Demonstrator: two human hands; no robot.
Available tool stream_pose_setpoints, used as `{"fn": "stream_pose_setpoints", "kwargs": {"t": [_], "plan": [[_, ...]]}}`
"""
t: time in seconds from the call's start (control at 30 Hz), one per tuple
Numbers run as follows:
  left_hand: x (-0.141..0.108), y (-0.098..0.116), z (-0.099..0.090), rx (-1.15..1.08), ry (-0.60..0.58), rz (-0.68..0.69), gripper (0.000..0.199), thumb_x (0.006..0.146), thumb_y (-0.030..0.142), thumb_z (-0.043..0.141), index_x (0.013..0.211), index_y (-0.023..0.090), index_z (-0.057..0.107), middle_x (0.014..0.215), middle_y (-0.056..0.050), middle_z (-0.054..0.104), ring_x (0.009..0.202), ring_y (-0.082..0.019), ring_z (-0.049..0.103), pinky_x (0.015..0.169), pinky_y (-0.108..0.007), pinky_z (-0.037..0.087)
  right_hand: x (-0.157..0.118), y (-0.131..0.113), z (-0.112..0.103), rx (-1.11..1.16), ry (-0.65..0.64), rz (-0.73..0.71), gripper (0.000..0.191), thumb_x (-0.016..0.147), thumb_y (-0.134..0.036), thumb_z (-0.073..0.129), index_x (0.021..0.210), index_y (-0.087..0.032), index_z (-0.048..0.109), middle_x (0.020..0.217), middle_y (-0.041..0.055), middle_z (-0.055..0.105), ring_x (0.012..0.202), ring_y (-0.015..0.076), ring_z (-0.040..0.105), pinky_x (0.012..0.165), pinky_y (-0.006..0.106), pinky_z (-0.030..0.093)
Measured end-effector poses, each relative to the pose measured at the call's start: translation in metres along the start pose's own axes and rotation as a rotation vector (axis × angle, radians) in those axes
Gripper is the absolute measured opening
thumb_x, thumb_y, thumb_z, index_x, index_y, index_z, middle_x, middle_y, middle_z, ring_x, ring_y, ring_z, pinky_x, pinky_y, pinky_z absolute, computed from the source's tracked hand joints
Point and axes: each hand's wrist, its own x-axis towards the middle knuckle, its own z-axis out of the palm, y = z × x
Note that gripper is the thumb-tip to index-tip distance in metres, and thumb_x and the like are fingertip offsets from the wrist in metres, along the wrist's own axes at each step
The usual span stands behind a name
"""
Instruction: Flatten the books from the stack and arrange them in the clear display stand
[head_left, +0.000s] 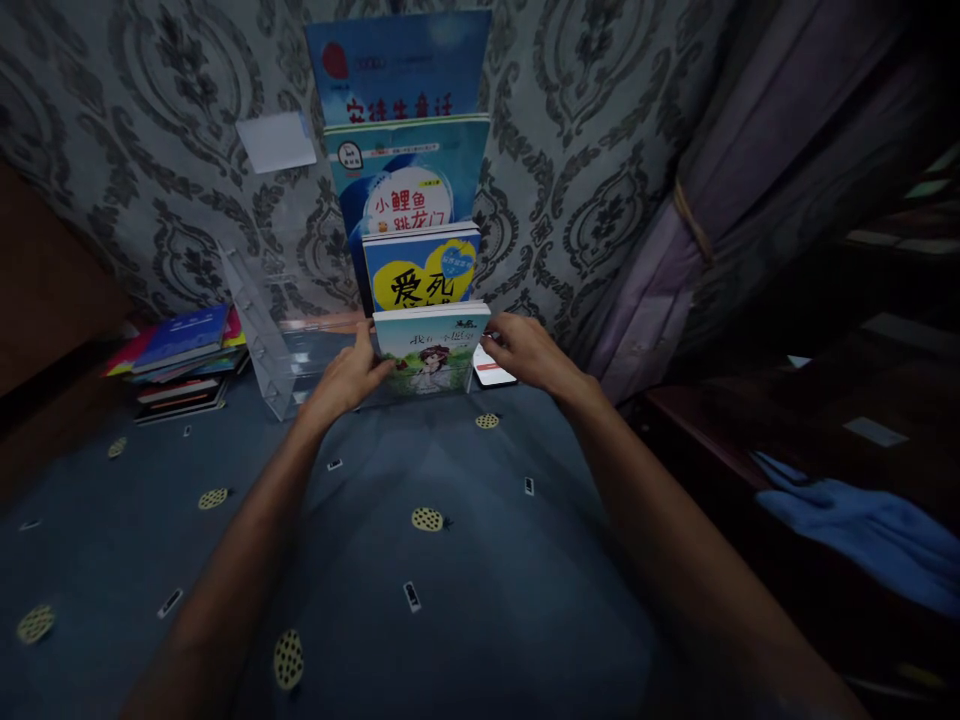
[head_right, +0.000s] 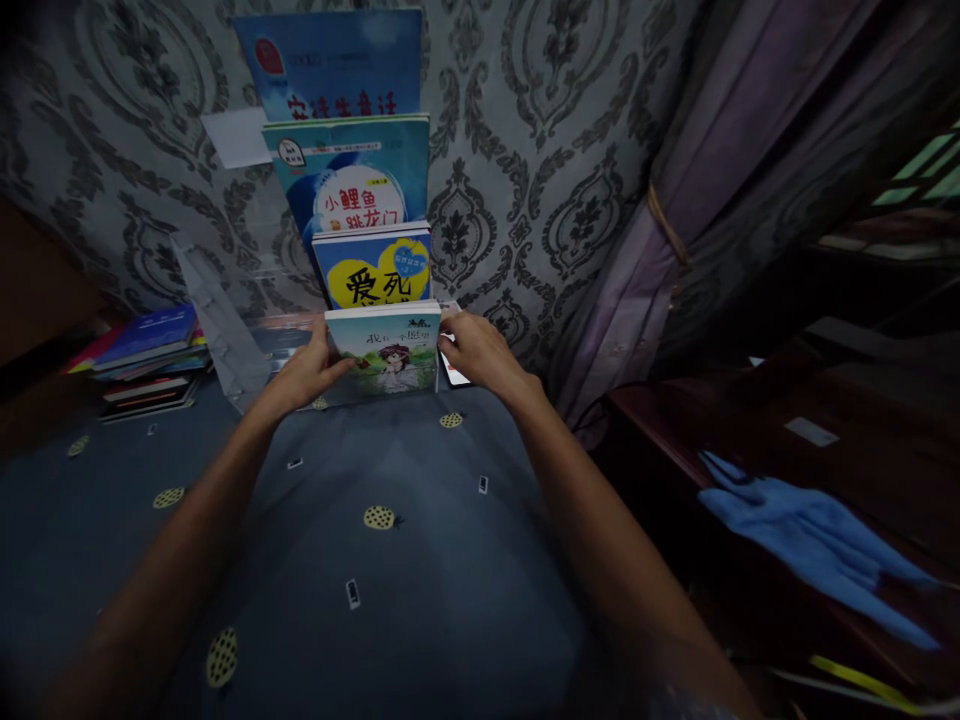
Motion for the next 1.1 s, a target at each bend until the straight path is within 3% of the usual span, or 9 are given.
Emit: {"fn": "stream_pose_setpoints", "kwargs": {"t": [0.37, 0.5, 0.6, 0.67, 0.77, 0.83, 0.9, 0.97, 1.1], "plan": [[0.004, -0.011, -0.004, -0.107, -0.062, 0.038, 0.073, 0.089, 0.03, 0.062, 0.149, 0.013, 0.024, 0.099, -0.011, 0.072, 0.098, -0.031, 0.07, 0.085, -0.041, 0.053, -0.002, 0.001, -0.023, -0.046, -0.179, 0.008, 0.018, 0.089, -0.031, 0.06, 0.085, -0.02, 0.074, 0.076, 0.0063, 0.073, 0.066, 0.0213, 0.064, 0.059, 0.03, 0.037], [0.004, -0.034, -0.032, -0.281, -0.135, 0.139, 0.068, 0.083, 0.037, 0.069, 0.142, 0.019, 0.041, 0.111, -0.011, 0.071, 0.097, -0.026, 0.07, 0.082, -0.037, 0.054, -0.002, -0.018, -0.046, -0.208, -0.38, 0.189, 0.043, 0.097, -0.041, 0.049, 0.065, -0.017, 0.065, 0.063, 0.0066, 0.064, 0.06, 0.0174, 0.058, 0.056, 0.029, 0.029], [-0.006, -0.051, -0.068, -0.397, -0.165, 0.063, 0.049, 0.08, 0.044, 0.069, 0.121, 0.019, 0.059, 0.109, -0.009, 0.072, 0.087, -0.021, 0.071, 0.074, -0.032, 0.056, -0.004, -0.037, -0.066, -0.222, -0.46, 0.236, 0.051, 0.1, -0.045, 0.047, 0.057, -0.019, 0.057, 0.053, 0.0023, 0.055, 0.054, 0.0148, 0.051, 0.057, 0.03, 0.028], [-0.014, -0.065, -0.091, -0.456, -0.075, -0.082, 0.042, 0.082, 0.047, 0.066, 0.111, 0.017, 0.063, 0.088, -0.006, 0.073, 0.076, -0.019, 0.072, 0.067, -0.028, 0.056, -0.007, -0.05, -0.077, -0.219, -0.497, 0.233, 0.054, 0.1, -0.046, 0.048, 0.054, -0.02, 0.055, 0.049, 0.0007, 0.051, 0.05, 0.0139, 0.048, 0.056, 0.03, 0.027], [-0.023, -0.093, -0.113, -0.412, 0.379, -0.326, 0.031, 0.089, 0.039, 0.053, 0.105, 0.014, 0.062, 0.08, -0.006, 0.071, 0.068, -0.018, 0.07, 0.064, -0.027, 0.056, -0.013, -0.076, -0.081, -0.102, -0.547, 0.145, 0.054, 0.1, -0.049, 0.047, 0.057, -0.02, 0.059, 0.052, 0.001, 0.055, 0.048, 0.0133, 0.048, 0.054, 0.03, 0.028], [-0.025, -0.116, -0.119, -0.215, 0.675, -0.54, 0.03, 0.091, 0.03, 0.045, 0.113, 0.015, 0.06, 0.092, -0.009, 0.073, 0.085, -0.022, 0.072, 0.075, -0.035, 0.058, -0.02, -0.096, -0.073, -0.053, -0.569, 0.005, 0.053, 0.101, -0.049, 0.046, 0.058, -0.019, 0.058, 0.056, 0.0015, 0.057, 0.05, 0.0128, 0.048, 0.055, 0.03, 0.028], [-0.025, -0.137, -0.12, 0.089, 0.744, -0.679, 0.035, 0.09, 0.028, 0.05, 0.122, 0.015, 0.059, 0.117, -0.014, 0.07, 0.114, -0.03, 0.066, 0.095, -0.046, 0.053, -0.03, -0.116, -0.055, -0.081, -0.576, -0.135, 0.05, 0.101, -0.046, 0.049, 0.061, -0.019, 0.058, 0.06, 0.0022, 0.058, 0.054, 0.0139, 0.047, 0.056, 0.03, 0.026], [-0.022, -0.156, -0.118, 0.291, 0.617, -0.715, 0.051, 0.088, 0.031, 0.06, 0.134, 0.011, 0.053, 0.14, -0.022, 0.057, 0.135, -0.038, 0.049, 0.108, -0.056, 0.042, -0.043, -0.135, -0.03, -0.064, -0.57, -0.268, 0.042, 0.1, -0.045, 0.053, 0.068, -0.02, 0.061, 0.066, 0.0025, 0.061, 0.059, 0.0153, 0.049, 0.058, 0.03, 0.027], [-0.015, -0.186, -0.115, 0.479, 0.284, -0.579, 0.083, 0.09, 0.047, 0.065, 0.15, 0.002, 0.032, 0.161, -0.025, 0.028, 0.153, -0.043, 0.014, 0.118, -0.066, 0.019, -0.069, -0.163, 0.027, 0.007, -0.508, -0.247, 0.03, 0.101, -0.037, 0.054, 0.078, -0.02, 0.064, 0.083, 0.0048, 0.066, 0.075, 0.0189, 0.057, 0.063, 0.03, 0.034]]}}
